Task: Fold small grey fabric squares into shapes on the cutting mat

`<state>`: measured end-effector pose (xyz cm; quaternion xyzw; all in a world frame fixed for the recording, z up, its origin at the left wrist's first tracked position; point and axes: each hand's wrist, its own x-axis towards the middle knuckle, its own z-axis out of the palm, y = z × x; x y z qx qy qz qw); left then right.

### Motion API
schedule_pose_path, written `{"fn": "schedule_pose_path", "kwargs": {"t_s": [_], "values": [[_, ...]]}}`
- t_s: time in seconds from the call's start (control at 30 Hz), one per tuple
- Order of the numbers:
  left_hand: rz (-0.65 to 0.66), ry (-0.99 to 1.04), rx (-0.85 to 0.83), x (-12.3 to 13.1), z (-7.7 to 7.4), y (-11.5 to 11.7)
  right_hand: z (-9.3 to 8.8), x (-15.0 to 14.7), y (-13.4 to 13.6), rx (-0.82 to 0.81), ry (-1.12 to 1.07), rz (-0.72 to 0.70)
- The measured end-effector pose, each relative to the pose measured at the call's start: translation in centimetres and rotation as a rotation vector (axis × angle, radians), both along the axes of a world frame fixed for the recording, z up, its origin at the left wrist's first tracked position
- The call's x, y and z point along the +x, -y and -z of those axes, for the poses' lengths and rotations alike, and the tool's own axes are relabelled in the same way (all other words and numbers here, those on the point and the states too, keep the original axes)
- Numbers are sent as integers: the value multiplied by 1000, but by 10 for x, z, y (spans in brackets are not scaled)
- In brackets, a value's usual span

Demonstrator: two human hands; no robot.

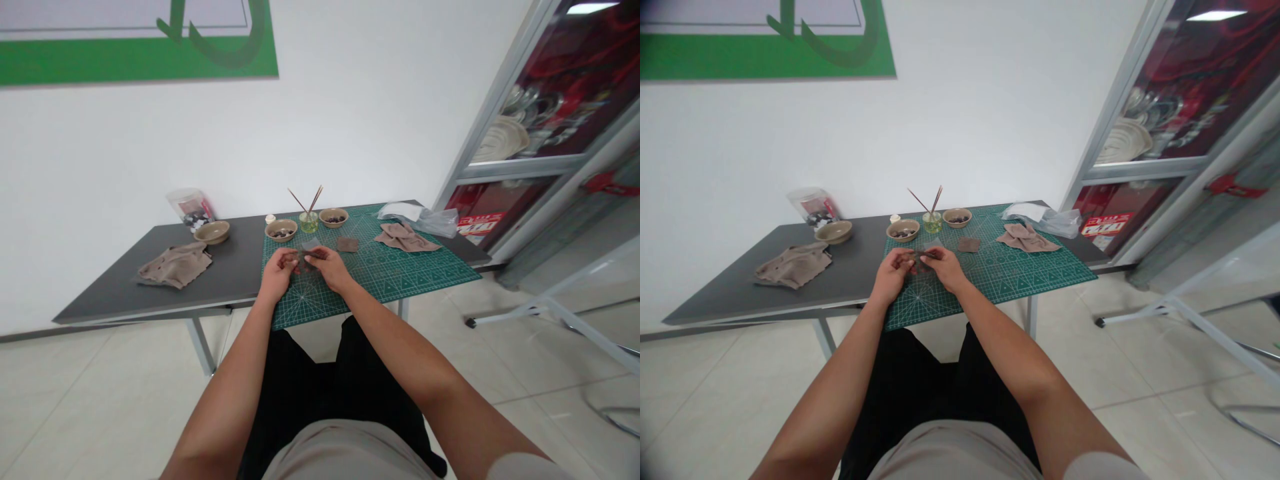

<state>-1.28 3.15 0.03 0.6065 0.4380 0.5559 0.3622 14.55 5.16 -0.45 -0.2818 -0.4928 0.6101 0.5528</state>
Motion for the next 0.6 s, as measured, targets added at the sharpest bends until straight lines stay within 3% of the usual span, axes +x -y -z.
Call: {"fn": "schedule_pose_path", "kwargs": {"t_s": [0.23,0.6], "values": [[86,-23,-85,6,1,2,2,0,-2,33,36,-26],[-12,-279,-41,6,-1,9,-1,2,-2,21,198,-68]]}}
